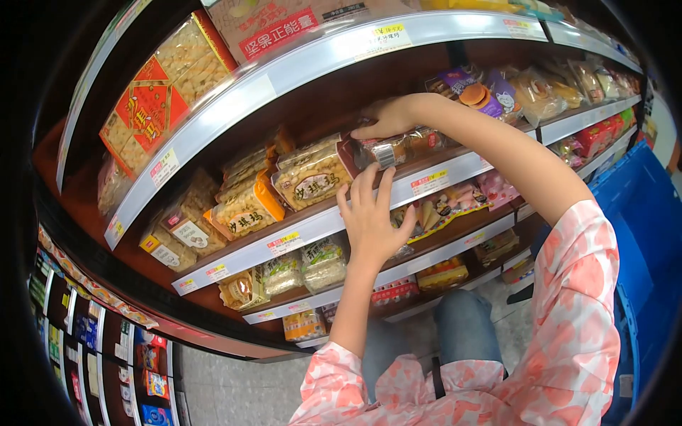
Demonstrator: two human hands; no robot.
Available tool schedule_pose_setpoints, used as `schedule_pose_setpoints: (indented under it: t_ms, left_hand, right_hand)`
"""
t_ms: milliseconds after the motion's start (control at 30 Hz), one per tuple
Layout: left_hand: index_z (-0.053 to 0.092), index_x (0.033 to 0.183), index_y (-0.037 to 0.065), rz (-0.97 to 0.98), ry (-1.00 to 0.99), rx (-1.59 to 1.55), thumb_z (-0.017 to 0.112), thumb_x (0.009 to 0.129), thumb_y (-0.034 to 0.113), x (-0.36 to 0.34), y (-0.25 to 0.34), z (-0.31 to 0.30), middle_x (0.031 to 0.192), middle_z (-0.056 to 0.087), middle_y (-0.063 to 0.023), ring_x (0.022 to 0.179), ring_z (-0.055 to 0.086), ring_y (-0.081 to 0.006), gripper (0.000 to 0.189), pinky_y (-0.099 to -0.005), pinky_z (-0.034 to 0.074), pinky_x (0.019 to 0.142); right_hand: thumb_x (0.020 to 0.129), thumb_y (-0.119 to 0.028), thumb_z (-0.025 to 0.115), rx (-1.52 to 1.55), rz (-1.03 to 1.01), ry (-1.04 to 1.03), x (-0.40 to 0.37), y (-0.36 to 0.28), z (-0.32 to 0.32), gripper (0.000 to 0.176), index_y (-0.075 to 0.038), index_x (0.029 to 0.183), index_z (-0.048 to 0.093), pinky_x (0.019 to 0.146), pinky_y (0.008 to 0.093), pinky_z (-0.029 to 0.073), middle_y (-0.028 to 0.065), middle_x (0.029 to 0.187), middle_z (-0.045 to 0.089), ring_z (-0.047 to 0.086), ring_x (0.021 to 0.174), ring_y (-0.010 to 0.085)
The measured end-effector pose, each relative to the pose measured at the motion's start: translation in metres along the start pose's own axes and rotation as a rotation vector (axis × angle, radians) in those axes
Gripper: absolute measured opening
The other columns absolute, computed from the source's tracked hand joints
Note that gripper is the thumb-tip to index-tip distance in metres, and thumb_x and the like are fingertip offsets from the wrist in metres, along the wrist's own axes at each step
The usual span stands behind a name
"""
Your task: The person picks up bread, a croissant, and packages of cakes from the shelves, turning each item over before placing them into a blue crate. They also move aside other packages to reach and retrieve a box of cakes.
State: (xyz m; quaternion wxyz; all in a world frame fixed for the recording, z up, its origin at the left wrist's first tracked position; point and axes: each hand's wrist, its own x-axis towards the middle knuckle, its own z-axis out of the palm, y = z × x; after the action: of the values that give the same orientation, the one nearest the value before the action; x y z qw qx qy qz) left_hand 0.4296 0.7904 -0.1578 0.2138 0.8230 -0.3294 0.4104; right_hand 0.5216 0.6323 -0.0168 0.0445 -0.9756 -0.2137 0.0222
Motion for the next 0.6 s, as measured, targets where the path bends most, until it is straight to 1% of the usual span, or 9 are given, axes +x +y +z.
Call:
schedule_pose_setpoints:
  t_ms: [100,200,267,333,367,433,533,567,600]
  left_hand:
    - [0.053,0.127,0.008,0.005,0.020,0.012,0.067,0.071,0.034,0.001,0.000,-0.001,0.145,0.035,-0.0184,0.123,0.042,-0.0314,0.063,-0.0486,0.025,0.102]
    - [0.053,0.127,0.008,0.004,0.001,0.034,0.067,0.071,0.035,0.000,-0.001,0.000,0.151,0.029,-0.0200,0.123,0.041,-0.0318,0.063,-0.0474,0.026,0.101]
    - [0.052,0.127,0.008,0.011,-0.005,0.038,0.067,0.071,0.035,0.000,-0.002,0.001,0.151,0.029,-0.0191,0.123,0.041,-0.0316,0.063,-0.0470,0.026,0.101]
    - [0.052,0.127,0.008,0.016,-0.002,0.036,0.066,0.072,0.035,0.000,-0.003,0.002,0.151,0.029,-0.0178,0.124,0.041,-0.0314,0.064,-0.0468,0.026,0.101]
    - [0.051,0.127,0.008,0.023,-0.007,0.053,0.066,0.072,0.035,0.000,-0.003,0.002,0.152,0.030,-0.0151,0.124,0.040,-0.0306,0.064,-0.0465,0.026,0.101]
    - [0.051,0.127,0.007,0.016,-0.012,0.046,0.066,0.072,0.035,0.000,-0.002,0.002,0.152,0.030,-0.0139,0.125,0.040,-0.0303,0.063,-0.0464,0.026,0.101]
    - [0.051,0.127,0.007,0.015,-0.010,0.038,0.065,0.072,0.035,0.000,-0.002,0.002,0.152,0.031,-0.0131,0.125,0.040,-0.0301,0.063,-0.0461,0.026,0.101]
    - [0.051,0.127,0.007,0.016,-0.008,0.036,0.065,0.072,0.035,0.000,-0.002,0.002,0.152,0.030,-0.0130,0.125,0.040,-0.0300,0.063,-0.0460,0.026,0.102]
    - [0.051,0.127,0.007,0.016,-0.006,0.035,0.065,0.072,0.034,0.000,-0.002,0.002,0.151,0.031,-0.0133,0.125,0.040,-0.0300,0.063,-0.0461,0.026,0.102]
  right_hand:
    - [0.088,-0.073,0.034,0.001,-0.017,0.085,0.000,0.003,0.010,0.090,-0.005,0.147,0.031,0.115,0.0404,0.023,0.0198,0.152,0.028,0.026,0.140,0.0353]
    - [0.089,-0.072,0.032,0.033,-0.021,0.148,-0.003,0.016,-0.003,0.087,-0.008,0.148,0.030,0.115,0.0401,0.024,0.0196,0.151,0.030,0.027,0.140,0.0353]
    - [0.090,-0.071,0.031,0.090,0.077,0.158,-0.017,0.021,-0.028,0.082,-0.013,0.148,0.031,0.115,0.0400,0.025,0.0194,0.149,0.034,0.032,0.138,0.0355]
    - [0.088,-0.070,0.039,0.108,0.176,0.199,-0.028,0.032,-0.044,0.082,-0.015,0.148,0.031,0.115,0.0391,0.026,0.0185,0.149,0.035,0.034,0.137,0.0338]
    - [0.085,-0.070,0.044,0.074,0.170,0.192,-0.026,0.049,-0.046,0.085,-0.014,0.148,0.032,0.114,0.0386,0.027,0.0180,0.149,0.036,0.035,0.137,0.0329]
    - [0.079,-0.071,0.054,0.006,0.155,0.178,-0.025,0.083,-0.044,0.092,-0.013,0.147,0.034,0.112,0.0377,0.029,0.0169,0.148,0.038,0.036,0.137,0.0311]
    - [0.073,-0.066,0.065,0.041,0.263,-0.011,-0.036,0.109,-0.038,0.093,-0.014,0.145,0.037,0.110,0.0378,0.031,0.0169,0.145,0.041,0.039,0.135,0.0311]
    - [0.072,-0.061,0.068,0.050,0.225,-0.039,-0.036,0.117,-0.035,0.089,-0.013,0.142,0.042,0.108,0.0379,0.033,0.0171,0.142,0.046,0.041,0.133,0.0322]
    - [0.074,-0.059,0.068,0.060,0.217,0.000,-0.036,0.117,-0.031,0.086,-0.011,0.141,0.042,0.108,0.0383,0.033,0.0167,0.140,0.047,0.043,0.131,0.0309]
